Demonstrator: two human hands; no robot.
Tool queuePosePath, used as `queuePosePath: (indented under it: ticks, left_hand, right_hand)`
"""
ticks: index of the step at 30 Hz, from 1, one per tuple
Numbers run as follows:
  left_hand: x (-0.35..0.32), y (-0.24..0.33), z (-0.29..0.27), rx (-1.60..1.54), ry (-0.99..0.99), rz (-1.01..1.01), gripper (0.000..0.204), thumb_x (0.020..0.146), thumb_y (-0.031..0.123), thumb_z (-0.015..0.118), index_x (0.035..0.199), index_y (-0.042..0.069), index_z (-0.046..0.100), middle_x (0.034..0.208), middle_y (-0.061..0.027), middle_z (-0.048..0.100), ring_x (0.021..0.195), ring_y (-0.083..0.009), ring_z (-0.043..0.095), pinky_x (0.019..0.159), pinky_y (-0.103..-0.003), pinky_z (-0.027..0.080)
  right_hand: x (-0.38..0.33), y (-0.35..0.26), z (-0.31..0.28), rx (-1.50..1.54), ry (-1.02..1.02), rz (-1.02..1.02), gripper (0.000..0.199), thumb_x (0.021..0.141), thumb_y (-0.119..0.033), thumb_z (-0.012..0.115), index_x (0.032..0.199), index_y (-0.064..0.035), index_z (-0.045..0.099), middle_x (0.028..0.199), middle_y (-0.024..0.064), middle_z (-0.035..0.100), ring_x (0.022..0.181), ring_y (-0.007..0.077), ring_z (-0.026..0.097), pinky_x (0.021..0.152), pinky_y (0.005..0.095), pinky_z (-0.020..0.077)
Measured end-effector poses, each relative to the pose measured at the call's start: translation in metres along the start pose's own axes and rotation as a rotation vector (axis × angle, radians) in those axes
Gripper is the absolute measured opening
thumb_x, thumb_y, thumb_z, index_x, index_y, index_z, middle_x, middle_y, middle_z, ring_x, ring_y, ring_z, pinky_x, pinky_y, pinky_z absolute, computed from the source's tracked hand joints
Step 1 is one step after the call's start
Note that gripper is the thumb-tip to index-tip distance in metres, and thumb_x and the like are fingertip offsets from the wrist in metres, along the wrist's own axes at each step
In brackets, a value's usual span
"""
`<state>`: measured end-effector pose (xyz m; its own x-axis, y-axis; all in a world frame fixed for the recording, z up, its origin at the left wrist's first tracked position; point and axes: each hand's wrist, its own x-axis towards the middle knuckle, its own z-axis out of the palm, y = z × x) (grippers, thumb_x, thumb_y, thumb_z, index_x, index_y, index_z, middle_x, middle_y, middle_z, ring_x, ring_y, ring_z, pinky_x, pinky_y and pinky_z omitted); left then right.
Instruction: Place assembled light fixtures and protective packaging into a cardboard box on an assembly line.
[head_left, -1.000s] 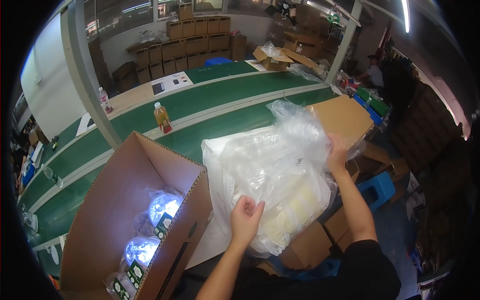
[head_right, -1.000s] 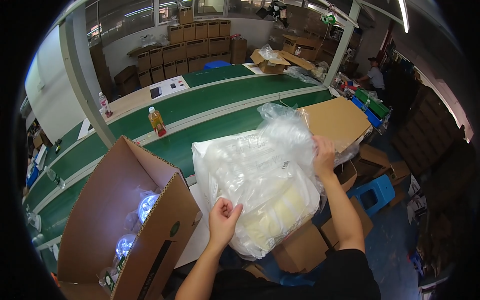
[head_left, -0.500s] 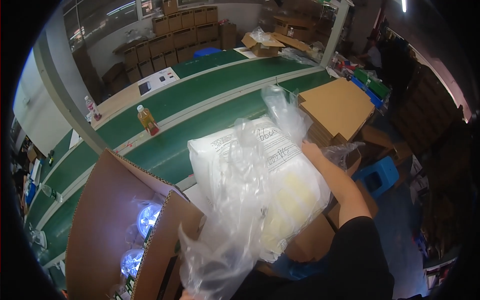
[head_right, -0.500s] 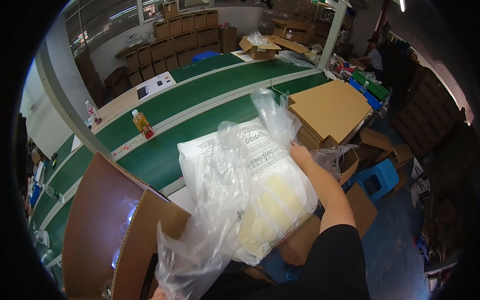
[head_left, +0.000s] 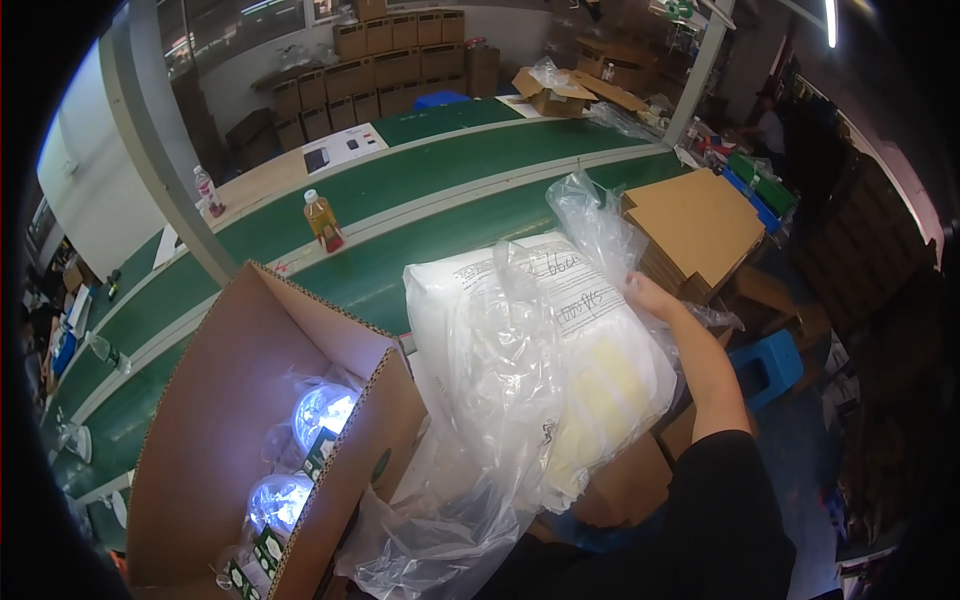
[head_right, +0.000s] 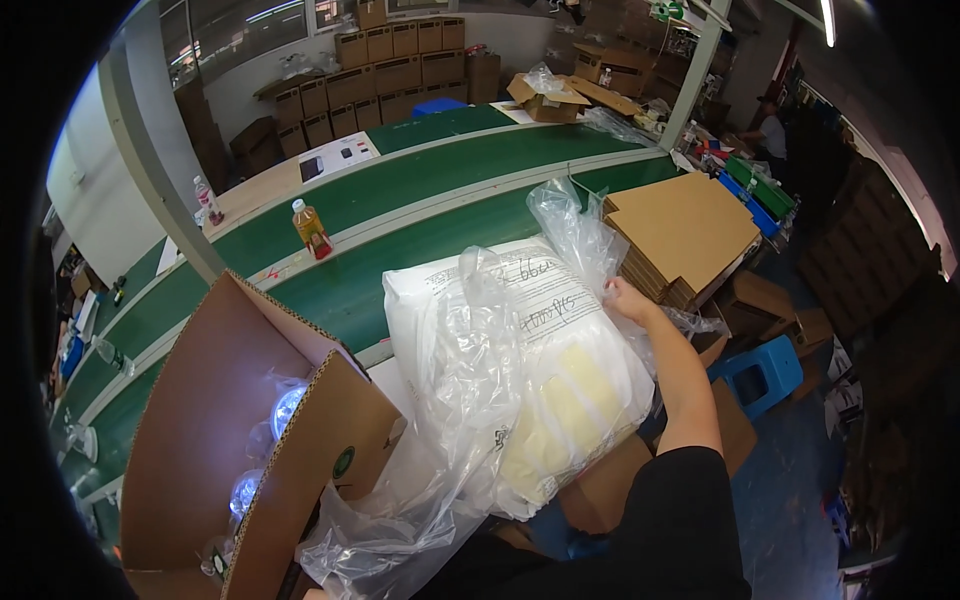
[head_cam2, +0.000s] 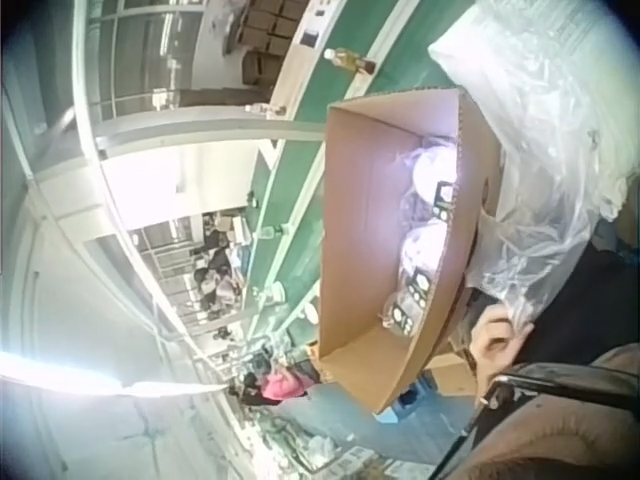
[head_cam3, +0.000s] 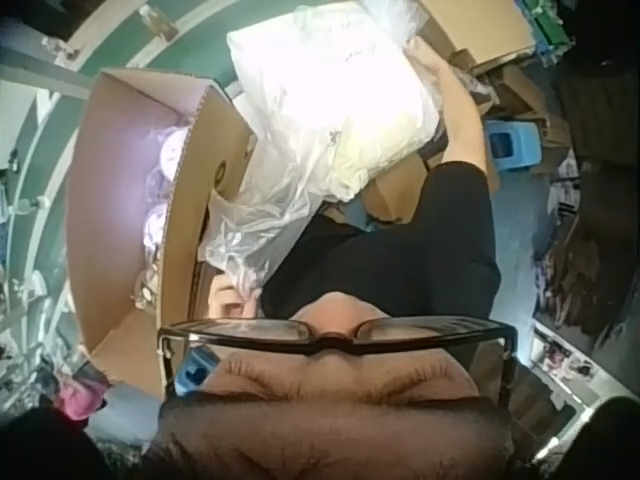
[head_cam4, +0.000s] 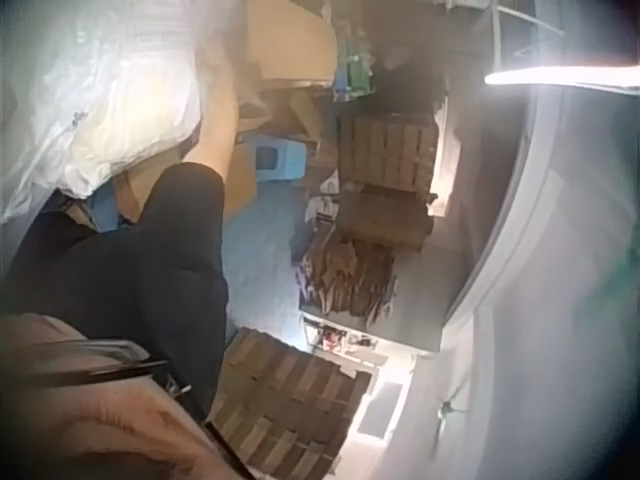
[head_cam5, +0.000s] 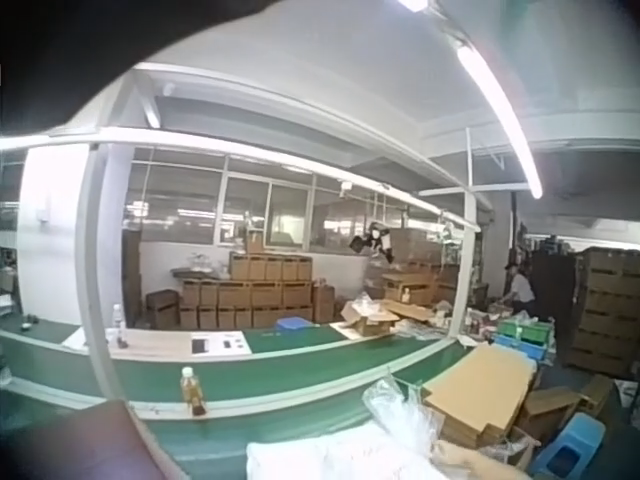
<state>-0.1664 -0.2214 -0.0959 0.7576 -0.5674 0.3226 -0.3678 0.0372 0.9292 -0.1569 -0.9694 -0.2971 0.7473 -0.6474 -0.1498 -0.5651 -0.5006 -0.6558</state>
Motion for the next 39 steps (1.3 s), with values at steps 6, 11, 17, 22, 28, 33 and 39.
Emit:
queuePosePath:
  ticks: [6, 11, 17, 22, 28, 33, 39]
  left_hand:
    - [-0.023, -0.025, -0.004, -0.083, 0.179, -0.011, 0.013, 0.081, -0.006, 0.067, 0.086, 0.003, 0.06, 0.092, -0.0148, 0.066, 0.083, -0.0261, 0.065, 0.074, -0.035, 0.051]
    - [-0.025, -0.024, 0.002, -0.056, 0.37, -0.089, 0.023, 0.071, -0.016, 0.069, 0.081, 0.003, 0.06, 0.086, -0.0154, 0.066, 0.08, -0.0268, 0.065, 0.073, -0.035, 0.051]
    - [-0.03, -0.028, 0.002, -0.014, 0.472, -0.075, 0.02, 0.072, -0.011, 0.071, 0.082, 0.003, 0.061, 0.089, -0.016, 0.067, 0.078, -0.0269, 0.064, 0.072, -0.034, 0.051]
    - [-0.029, -0.038, -0.004, 0.023, 0.36, -0.015, 0.021, 0.072, -0.012, 0.07, 0.083, 0.003, 0.061, 0.091, -0.0159, 0.067, 0.078, -0.0269, 0.064, 0.073, -0.034, 0.051]
    - [-0.035, -0.044, -0.012, 0.015, 0.305, -0.027, 0.02, 0.075, -0.01, 0.069, 0.088, 0.003, 0.062, 0.096, -0.0173, 0.068, 0.082, -0.0295, 0.066, 0.074, -0.036, 0.052]
    - [-0.02, -0.022, -0.016, -0.06, 0.16, -0.071, 0.016, 0.087, -0.006, 0.068, 0.093, 0.004, 0.057, 0.101, -0.0163, 0.063, 0.09, -0.0228, 0.062, 0.081, -0.032, 0.049]
    - [-0.02, -0.027, 0.0, 0.139, 0.201, -0.153, 0.022, 0.087, -0.015, 0.059, 0.103, -0.001, 0.055, 0.113, -0.0187, 0.063, 0.096, -0.0222, 0.063, 0.085, -0.031, 0.051]
  right_hand:
    - [-0.013, -0.01, 0.009, 0.399, 0.058, 0.09, 0.036, 0.082, -0.013, 0.066, 0.117, -0.0065, 0.069, 0.122, 0.0116, 0.066, 0.116, 0.0224, 0.059, 0.095, 0.0341, 0.0464]
    - [-0.014, -0.06, 0.014, -0.943, -0.093, -0.142, 0.04, 0.08, -0.02, 0.072, 0.119, -0.0077, 0.07, 0.122, 0.0199, 0.062, 0.124, 0.0349, 0.052, 0.096, 0.04, 0.0487]
    - [-0.024, -0.066, -0.041, -0.496, -0.278, -0.081, 0.072, 0.074, -0.028, 0.081, 0.137, -0.0021, 0.057, 0.131, 0.0229, 0.058, 0.124, 0.0349, 0.053, 0.104, 0.0404, 0.0456]
    - [-0.102, -0.044, -0.103, 0.208, 0.195, -0.061, 0.05, 0.081, -0.019, 0.082, 0.122, -0.0003, 0.063, 0.121, 0.0149, 0.065, 0.11, 0.0215, 0.062, 0.088, 0.0324, 0.0529]
    - [-0.147, 0.072, -0.052, -0.103, 1.173, 0.321, 0.083, 0.075, -0.044, 0.086, 0.136, -0.001, 0.05, 0.143, 0.0221, 0.05, 0.128, 0.0334, 0.05, 0.109, 0.0436, 0.0396]
    - [-0.137, 0.077, -0.056, 0.147, 1.101, 0.201, 0.072, 0.087, -0.037, 0.079, 0.14, -0.0004, 0.047, 0.141, 0.0166, 0.052, 0.131, 0.0289, 0.049, 0.112, 0.0404, 0.0375]
    - [-0.238, -0.233, -0.007, 0.037, 0.165, -0.763, 0.041, 0.078, -0.009, 0.082, 0.115, -0.001, 0.065, 0.119, 0.0139, 0.067, 0.109, 0.026, 0.064, 0.092, 0.035, 0.0515]
